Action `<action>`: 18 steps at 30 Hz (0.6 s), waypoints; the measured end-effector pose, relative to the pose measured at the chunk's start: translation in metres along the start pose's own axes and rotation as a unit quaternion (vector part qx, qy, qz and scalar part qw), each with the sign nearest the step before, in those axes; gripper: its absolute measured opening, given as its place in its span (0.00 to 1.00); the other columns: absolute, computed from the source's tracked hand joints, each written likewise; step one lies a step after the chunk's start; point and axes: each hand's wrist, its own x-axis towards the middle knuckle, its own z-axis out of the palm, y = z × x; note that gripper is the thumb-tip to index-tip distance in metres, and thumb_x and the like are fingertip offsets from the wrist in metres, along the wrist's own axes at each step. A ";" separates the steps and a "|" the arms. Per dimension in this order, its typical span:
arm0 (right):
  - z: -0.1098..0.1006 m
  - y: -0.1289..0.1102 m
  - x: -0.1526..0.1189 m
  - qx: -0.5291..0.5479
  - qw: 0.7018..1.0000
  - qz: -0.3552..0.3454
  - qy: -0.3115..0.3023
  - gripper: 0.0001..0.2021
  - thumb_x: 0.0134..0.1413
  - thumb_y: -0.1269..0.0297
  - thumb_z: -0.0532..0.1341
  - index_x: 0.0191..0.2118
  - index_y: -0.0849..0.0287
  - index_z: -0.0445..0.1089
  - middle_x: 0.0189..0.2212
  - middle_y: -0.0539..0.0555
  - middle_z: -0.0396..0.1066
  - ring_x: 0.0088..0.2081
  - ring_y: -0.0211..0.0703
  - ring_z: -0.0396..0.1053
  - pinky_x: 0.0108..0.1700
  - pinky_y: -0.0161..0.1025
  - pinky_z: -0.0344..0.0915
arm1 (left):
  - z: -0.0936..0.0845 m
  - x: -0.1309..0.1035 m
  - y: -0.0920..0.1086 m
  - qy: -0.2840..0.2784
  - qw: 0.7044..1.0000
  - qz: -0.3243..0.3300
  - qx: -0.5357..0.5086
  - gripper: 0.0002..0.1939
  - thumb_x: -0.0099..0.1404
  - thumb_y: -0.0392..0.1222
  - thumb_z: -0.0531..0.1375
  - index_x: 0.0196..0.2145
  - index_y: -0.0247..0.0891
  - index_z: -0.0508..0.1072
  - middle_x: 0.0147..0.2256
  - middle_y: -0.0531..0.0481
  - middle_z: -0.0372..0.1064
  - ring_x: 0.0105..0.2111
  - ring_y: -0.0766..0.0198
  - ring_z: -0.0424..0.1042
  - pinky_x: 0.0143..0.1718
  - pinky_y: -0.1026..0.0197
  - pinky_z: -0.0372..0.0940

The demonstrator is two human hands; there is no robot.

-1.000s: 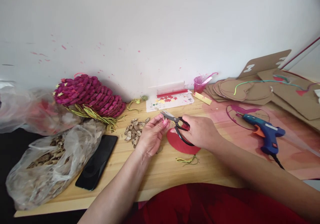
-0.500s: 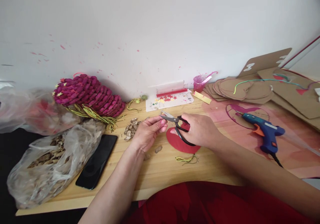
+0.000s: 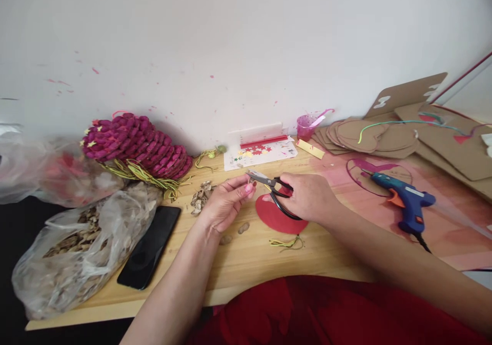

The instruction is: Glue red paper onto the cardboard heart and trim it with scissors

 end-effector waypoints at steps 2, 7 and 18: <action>0.001 0.000 0.000 0.005 1.000 0.001 0.004 0.21 0.55 0.39 0.58 0.29 0.54 0.68 0.22 0.51 0.73 0.26 0.44 0.69 0.27 0.38 0.45 | 0.002 0.001 -0.002 0.010 1.000 0.016 -0.003 0.17 0.45 0.25 0.75 0.34 0.32 0.80 0.31 0.49 0.79 0.29 0.69 0.78 0.34 0.71 0.73; 0.003 0.001 0.000 0.008 1.000 0.001 0.012 0.21 0.56 0.39 0.58 0.30 0.54 0.68 0.23 0.51 0.74 0.27 0.44 0.70 0.28 0.37 0.46 | 0.003 0.003 -0.008 0.008 0.999 0.050 -0.009 0.18 0.48 0.29 0.75 0.38 0.31 0.79 0.36 0.46 0.80 0.37 0.63 0.81 0.41 0.68 0.74; 0.001 0.000 -0.001 0.015 1.000 -0.021 0.002 0.17 0.56 0.44 0.59 0.30 0.54 0.66 0.25 0.51 0.74 0.26 0.43 0.69 0.27 0.38 0.46 | -0.003 0.002 0.000 -0.015 0.995 0.066 0.068 0.29 0.45 0.33 0.77 0.46 0.35 0.76 0.37 0.44 0.80 0.37 0.59 0.81 0.42 0.64 0.75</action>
